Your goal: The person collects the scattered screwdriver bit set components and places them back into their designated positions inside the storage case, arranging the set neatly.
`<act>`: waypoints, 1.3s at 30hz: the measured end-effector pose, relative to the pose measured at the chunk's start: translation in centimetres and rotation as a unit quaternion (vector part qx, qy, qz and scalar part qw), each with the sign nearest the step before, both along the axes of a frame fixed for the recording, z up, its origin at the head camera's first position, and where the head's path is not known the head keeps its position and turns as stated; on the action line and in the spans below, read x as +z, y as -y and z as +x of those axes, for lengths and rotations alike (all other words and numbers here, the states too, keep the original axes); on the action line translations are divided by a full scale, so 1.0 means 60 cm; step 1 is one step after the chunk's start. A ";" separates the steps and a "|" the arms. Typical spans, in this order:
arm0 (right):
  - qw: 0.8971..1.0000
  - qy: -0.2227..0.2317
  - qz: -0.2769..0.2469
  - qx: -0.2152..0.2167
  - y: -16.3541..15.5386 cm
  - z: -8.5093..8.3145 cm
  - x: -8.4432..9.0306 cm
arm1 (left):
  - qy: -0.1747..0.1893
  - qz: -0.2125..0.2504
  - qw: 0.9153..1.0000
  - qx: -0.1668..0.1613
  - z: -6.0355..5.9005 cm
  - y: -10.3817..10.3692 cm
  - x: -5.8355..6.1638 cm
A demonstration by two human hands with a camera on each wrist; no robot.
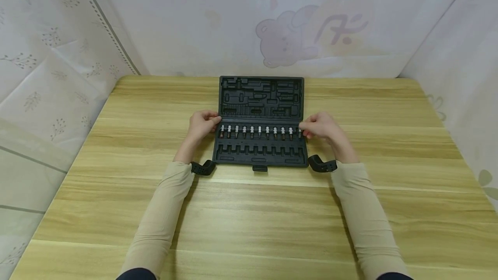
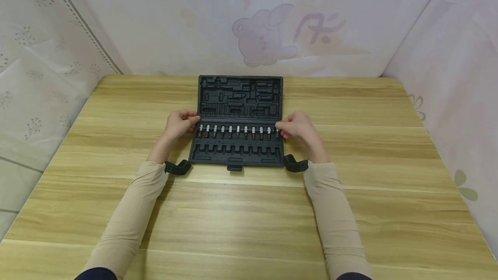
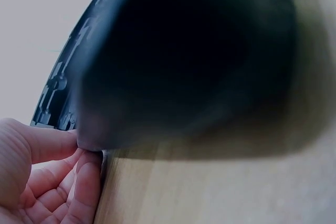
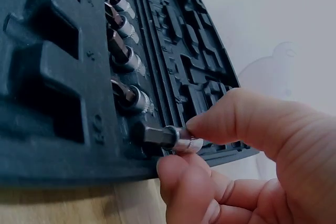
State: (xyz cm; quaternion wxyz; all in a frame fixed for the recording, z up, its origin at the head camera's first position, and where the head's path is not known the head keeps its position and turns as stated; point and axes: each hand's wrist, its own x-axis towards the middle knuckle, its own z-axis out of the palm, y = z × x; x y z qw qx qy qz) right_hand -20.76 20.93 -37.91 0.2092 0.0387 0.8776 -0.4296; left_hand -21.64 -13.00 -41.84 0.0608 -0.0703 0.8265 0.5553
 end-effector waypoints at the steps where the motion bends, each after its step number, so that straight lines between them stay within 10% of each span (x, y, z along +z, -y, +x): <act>1: 1.000 -0.002 0.009 0.003 0.001 0.000 0.001 | 0.000 0.000 1.000 0.000 0.000 0.000 0.000; 16: 0.995 -0.001 0.092 0.035 0.014 -0.011 0.005 | 0.000 -0.004 1.000 -0.001 -0.003 0.000 0.000; 29: 0.991 0.111 0.058 0.038 -0.006 -0.040 -0.002 | 0.000 -0.003 1.000 0.000 -0.003 0.000 0.000; 39: 0.996 0.022 0.071 0.044 -0.009 -0.026 -0.002 | 0.001 0.004 1.000 -0.002 -0.003 0.001 0.000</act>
